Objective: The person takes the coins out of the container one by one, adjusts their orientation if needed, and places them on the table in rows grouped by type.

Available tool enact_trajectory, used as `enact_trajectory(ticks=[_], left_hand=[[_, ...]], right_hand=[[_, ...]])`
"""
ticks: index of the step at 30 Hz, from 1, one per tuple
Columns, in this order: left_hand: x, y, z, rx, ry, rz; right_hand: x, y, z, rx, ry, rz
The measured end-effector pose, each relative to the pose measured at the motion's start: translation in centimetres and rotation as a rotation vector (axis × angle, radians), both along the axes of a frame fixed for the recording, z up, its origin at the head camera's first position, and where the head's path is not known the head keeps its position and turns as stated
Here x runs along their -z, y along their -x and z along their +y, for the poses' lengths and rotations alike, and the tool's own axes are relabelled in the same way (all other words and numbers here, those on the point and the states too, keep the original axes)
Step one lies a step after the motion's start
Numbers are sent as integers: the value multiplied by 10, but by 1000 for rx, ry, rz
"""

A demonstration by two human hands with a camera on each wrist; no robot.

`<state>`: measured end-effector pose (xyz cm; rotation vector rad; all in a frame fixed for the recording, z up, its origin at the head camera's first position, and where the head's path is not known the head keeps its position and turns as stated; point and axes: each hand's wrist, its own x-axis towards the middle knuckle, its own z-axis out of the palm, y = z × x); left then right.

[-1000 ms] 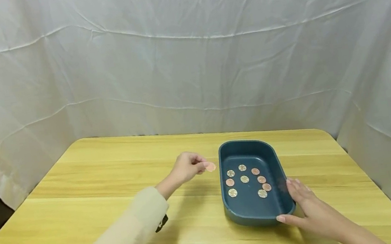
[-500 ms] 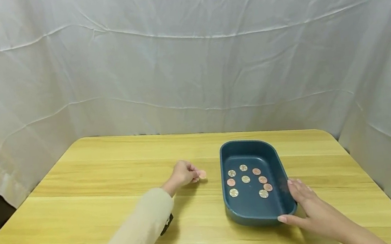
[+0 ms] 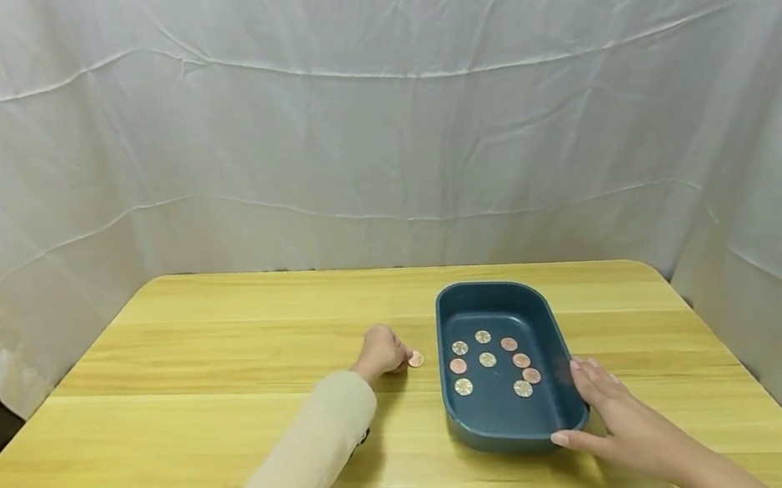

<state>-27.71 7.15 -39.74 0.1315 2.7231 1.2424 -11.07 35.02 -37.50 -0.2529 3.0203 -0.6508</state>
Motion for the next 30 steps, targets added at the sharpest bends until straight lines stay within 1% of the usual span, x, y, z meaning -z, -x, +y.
enact_trajectory(ticks=[4,7,12,17,18,21,22,25,28,30], left_hand=[[2,-1,5,-4,76,61],[3,0,8,-10,125,82],[5,1,9,-16,147,107],[3,1,7,-1,144,102],[1,0,6,9,135,108],[-2,-1,3,61,82,85],[-4,-2,2,78,68,87],[-9,-4,1,119,8,127],[-15,-8,1,146,-53,201],[-18,-11,1,175,-140,199]], right_hand=[[0,0,0,1,-11,-1],[0,0,0,2,-17,0],[0,0,-1,6,-21,-1],[0,-1,-1,9,-33,-5],[0,-1,-1,9,-36,-4],[1,-1,0,7,-40,-5],[1,0,0,6,-41,-3],[1,0,1,2,-42,3],[1,0,1,0,-40,3],[1,1,1,-1,-38,1]])
